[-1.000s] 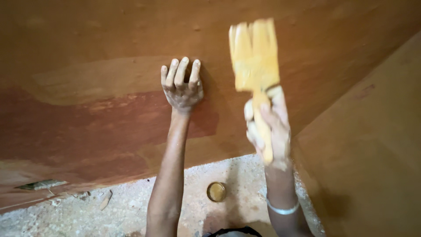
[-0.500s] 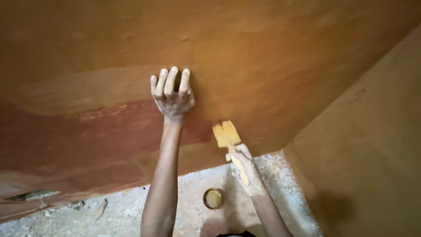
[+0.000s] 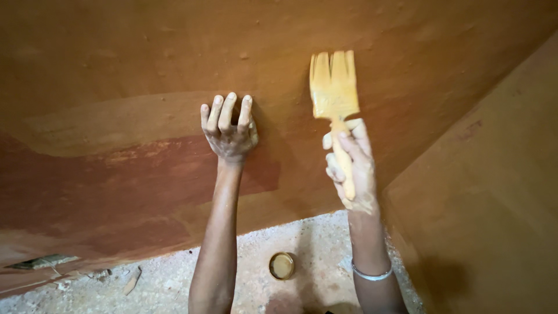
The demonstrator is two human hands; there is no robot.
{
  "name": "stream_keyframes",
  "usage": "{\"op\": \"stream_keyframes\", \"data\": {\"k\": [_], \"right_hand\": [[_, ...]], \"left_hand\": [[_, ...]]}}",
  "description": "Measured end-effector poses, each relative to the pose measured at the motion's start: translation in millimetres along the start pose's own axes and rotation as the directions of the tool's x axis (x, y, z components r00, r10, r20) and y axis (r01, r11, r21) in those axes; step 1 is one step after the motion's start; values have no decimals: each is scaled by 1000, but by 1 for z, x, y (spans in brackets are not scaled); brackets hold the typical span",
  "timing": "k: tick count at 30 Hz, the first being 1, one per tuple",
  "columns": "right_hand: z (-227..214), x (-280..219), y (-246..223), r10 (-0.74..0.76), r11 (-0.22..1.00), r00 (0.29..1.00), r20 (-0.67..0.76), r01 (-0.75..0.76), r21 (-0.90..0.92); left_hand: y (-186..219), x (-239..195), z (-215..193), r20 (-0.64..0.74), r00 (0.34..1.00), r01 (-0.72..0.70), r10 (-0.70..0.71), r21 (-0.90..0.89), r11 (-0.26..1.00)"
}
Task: The person paints a wall with a brush, repeatedly dipping the brush into a small container of paint and applying it in horizontal strokes. The wall is partially painted, and the person continues to cover more area.
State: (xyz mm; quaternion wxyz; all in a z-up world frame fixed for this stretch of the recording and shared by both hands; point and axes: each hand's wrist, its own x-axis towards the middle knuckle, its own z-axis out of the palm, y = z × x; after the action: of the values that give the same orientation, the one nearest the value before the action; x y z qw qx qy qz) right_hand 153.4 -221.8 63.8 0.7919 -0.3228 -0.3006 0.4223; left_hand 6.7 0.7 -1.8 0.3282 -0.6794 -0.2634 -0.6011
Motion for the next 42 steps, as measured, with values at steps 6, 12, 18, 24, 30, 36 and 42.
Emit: {"op": "stream_keyframes", "data": {"k": [6,12,18,24,30,36,42], "right_hand": [[-53,-53,74,239,971,963,-127,-239,13],[-48,-83,125,529,838,809,-257,-546,5],[16,-45,59,214,976,976,-47,-215,-24],[62,-17,27,-66,998,987,145,67,0],[21,-35,87,124,992,992,1,-124,-1],[-29,-84,141,439,882,870,-223,-465,-75],[12,-50,79,267,959,962,-57,-271,-80]], "left_hand": [[-2,0,-1,0,1000,-8,8,-12,1000],[-1,0,-1,-1,1000,-7,7,-15,1000],[-3,2,-2,-14,1000,-13,13,-16,1000],[-3,1,-2,-2,1000,-6,6,-19,1000],[-4,6,-2,-18,1000,-17,17,-21,1000],[-3,-1,0,-17,1000,2,-2,-7,1000],[-4,-2,2,-19,1000,-1,0,-24,1000]]}}
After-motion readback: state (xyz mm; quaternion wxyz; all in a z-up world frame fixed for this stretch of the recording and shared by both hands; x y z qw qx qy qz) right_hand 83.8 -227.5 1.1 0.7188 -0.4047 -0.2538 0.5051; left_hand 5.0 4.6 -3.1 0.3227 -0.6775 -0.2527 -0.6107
